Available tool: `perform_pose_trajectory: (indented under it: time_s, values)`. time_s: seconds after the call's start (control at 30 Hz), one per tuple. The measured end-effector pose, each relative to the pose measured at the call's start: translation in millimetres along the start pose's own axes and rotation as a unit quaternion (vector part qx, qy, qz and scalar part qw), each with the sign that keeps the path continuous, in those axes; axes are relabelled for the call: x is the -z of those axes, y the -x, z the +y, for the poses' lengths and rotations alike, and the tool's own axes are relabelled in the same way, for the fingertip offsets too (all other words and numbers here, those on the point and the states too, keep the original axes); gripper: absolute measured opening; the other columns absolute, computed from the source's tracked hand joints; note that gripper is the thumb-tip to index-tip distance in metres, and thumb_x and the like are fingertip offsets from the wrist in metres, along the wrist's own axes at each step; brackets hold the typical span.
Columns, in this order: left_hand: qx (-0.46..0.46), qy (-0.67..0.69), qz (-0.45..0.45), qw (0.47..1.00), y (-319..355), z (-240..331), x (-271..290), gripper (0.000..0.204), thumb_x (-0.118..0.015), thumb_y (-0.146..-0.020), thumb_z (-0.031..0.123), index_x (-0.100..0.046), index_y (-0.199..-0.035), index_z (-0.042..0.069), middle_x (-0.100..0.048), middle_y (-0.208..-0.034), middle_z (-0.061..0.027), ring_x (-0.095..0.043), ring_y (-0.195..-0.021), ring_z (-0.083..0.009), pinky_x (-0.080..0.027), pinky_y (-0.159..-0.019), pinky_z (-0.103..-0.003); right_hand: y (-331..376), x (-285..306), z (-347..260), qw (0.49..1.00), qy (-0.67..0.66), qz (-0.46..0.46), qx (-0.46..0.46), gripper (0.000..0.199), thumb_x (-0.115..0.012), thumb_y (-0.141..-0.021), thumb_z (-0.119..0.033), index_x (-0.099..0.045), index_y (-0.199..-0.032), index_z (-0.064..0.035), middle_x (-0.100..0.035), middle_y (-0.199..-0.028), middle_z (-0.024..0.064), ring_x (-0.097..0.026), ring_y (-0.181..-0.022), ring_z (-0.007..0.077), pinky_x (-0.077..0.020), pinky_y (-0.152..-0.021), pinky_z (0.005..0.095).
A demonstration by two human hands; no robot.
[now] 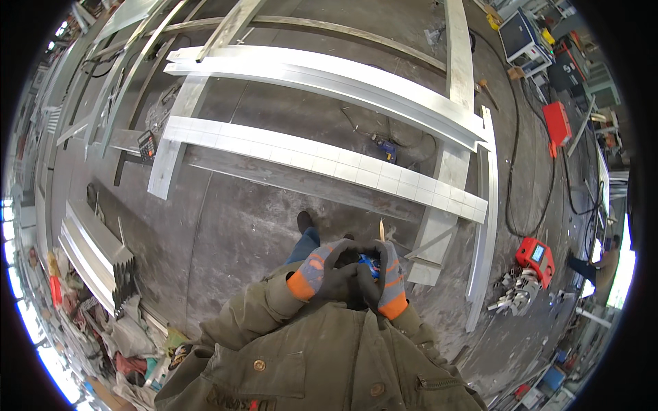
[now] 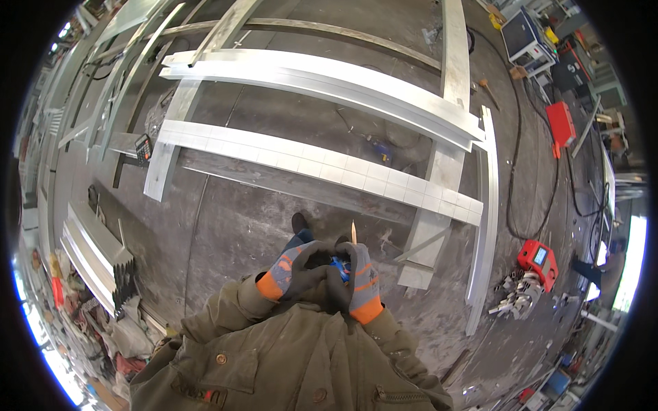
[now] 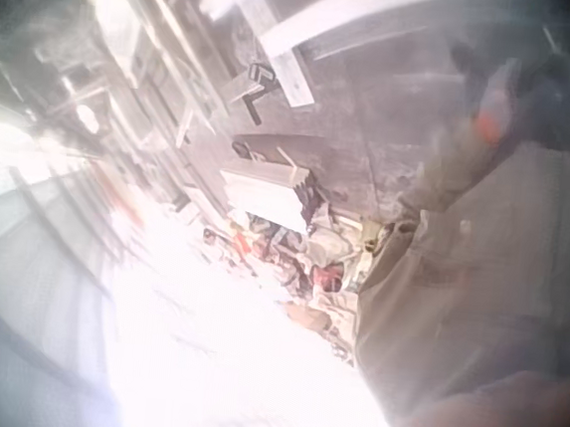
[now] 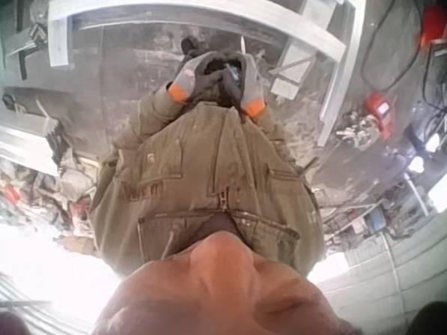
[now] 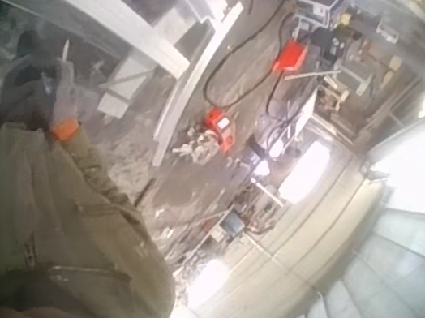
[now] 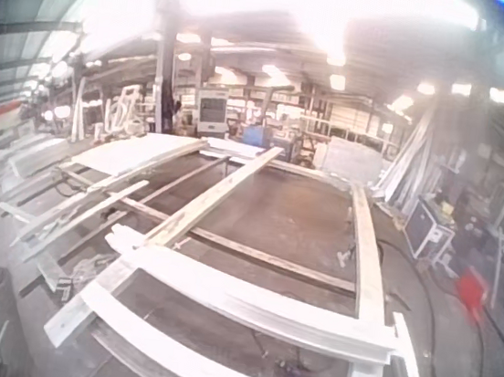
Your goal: The person uses a try square and pencil to mark straight lines on a metal sheet, then uses a tape measure to mark additional points. They handle several cut metal pieces, aligning and stacking them on a workbench.
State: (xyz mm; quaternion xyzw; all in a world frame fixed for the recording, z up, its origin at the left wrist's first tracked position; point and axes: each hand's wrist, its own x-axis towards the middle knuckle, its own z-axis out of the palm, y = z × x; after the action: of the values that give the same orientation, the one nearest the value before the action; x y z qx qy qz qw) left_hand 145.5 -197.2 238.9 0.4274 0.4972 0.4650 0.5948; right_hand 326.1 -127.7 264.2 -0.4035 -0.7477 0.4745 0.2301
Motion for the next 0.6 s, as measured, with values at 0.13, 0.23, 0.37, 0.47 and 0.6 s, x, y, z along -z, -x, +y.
perform_pose_trajectory:
  time_s: [0.13,0.23,0.37,0.47,0.6]
  values:
    - [0.049,-0.070,-0.039,0.996,-12,0,21,0.030,-0.070,-0.095,0.019,-0.061,-0.119,0.003,-0.066,-0.104,-0.0115,-0.065,-0.094,-0.0196,-0.052,-0.082,-0.033,-4,-15,-7,0.999,0.012,0.012,-0.029,0.040,-0.069,-0.086,-0.008,-0.055,-0.123,-0.0023,-0.058,-0.113,0.0178,-0.061,-0.100,0.0339,-0.0504,-0.087,0.0389]
    - [0.062,-0.121,-0.051,0.989,-27,-6,32,0.021,-0.071,-0.093,0.015,-0.061,-0.108,0.004,-0.064,-0.096,-0.0091,-0.064,-0.087,-0.0164,-0.052,-0.075,-0.032,-6,-14,3,0.998,0.027,0.033,-0.042,0.036,-0.070,-0.086,-0.009,-0.059,-0.120,-0.0029,-0.060,-0.110,0.0169,-0.062,-0.096,0.0328,-0.0513,-0.083,0.0391]
    - [-0.006,-0.060,0.026,0.998,-57,-29,57,0.013,-0.069,-0.093,0.008,-0.060,-0.102,0.005,-0.062,-0.086,-0.0055,-0.061,-0.078,-0.0126,-0.051,-0.066,-0.030,-10,14,53,0.992,0.066,0.044,-0.097,0.033,-0.072,-0.087,-0.014,-0.062,-0.116,-0.0019,-0.063,-0.107,0.0177,-0.064,-0.098,0.0332,-0.0522,-0.085,0.0400]
    - [0.108,0.103,0.197,0.969,-82,-51,100,0.015,-0.064,-0.093,0.005,-0.061,-0.108,0.006,-0.062,-0.084,-0.0039,-0.058,-0.064,-0.0116,-0.050,-0.056,-0.026,-8,57,112,0.979,0.145,0.064,-0.129,0.027,-0.077,-0.086,-0.018,-0.067,-0.106,-0.0033,-0.065,-0.098,0.0161,-0.066,-0.089,0.0319,-0.0536,-0.078,0.0392]
    - [0.174,0.242,0.408,0.863,-99,-84,134,0.038,-0.066,-0.090,0.013,-0.056,-0.124,-0.001,-0.059,-0.083,-0.0085,-0.057,-0.066,-0.0135,-0.049,-0.055,-0.027,-15,114,194,0.957,0.208,0.049,-0.195,0.025,-0.079,-0.086,-0.025,-0.070,-0.101,-0.0072,-0.067,-0.099,0.0145,-0.068,-0.091,0.0335,-0.0540,-0.078,0.0398]
